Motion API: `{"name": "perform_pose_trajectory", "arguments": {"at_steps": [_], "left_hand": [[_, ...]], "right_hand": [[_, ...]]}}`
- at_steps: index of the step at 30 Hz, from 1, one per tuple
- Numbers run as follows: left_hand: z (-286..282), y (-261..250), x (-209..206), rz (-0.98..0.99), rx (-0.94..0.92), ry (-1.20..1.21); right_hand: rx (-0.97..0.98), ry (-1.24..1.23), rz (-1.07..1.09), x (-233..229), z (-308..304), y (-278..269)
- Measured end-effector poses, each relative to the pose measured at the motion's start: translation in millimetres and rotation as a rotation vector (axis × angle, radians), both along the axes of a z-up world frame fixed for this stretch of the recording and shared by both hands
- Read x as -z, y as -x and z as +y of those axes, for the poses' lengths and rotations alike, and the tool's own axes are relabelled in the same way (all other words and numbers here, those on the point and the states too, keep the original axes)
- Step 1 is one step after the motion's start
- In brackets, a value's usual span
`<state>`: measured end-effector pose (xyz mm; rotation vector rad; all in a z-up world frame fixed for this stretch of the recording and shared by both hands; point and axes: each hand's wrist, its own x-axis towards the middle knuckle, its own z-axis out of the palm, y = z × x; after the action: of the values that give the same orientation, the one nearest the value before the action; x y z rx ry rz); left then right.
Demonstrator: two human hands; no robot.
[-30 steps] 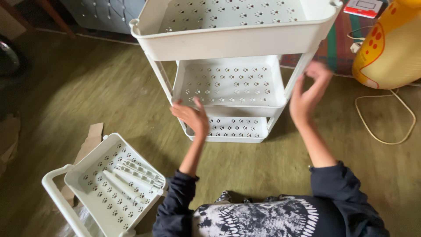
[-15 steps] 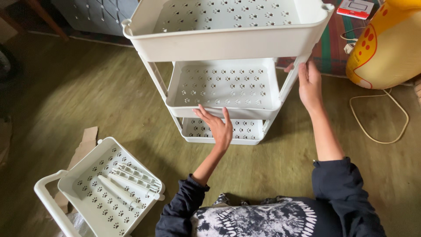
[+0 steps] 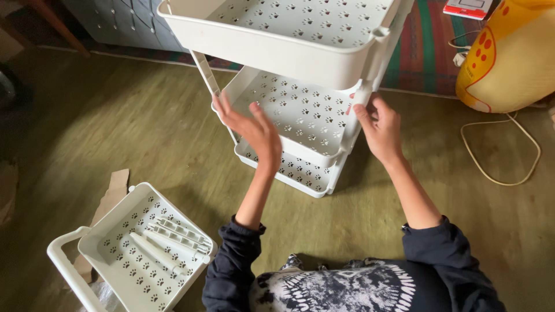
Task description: The person assembles a white plastic storage unit by inserting vertical poles into the corners of the baskets and stacking them to form a multi-tiered rack. The person handles the baskets and poles by hand, aligning and securing each layer.
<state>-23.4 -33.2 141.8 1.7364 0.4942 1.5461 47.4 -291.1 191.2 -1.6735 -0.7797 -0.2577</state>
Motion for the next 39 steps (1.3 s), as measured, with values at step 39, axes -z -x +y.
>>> {"name": "perform_pose_trajectory", "arguments": {"at_steps": [39], "left_hand": [[-79.2,6.7,-151.5,-0.028,0.211,-0.583]], "right_hand": [[0.109,0.149,-0.072,-3.4,10.4,24.6]]}}
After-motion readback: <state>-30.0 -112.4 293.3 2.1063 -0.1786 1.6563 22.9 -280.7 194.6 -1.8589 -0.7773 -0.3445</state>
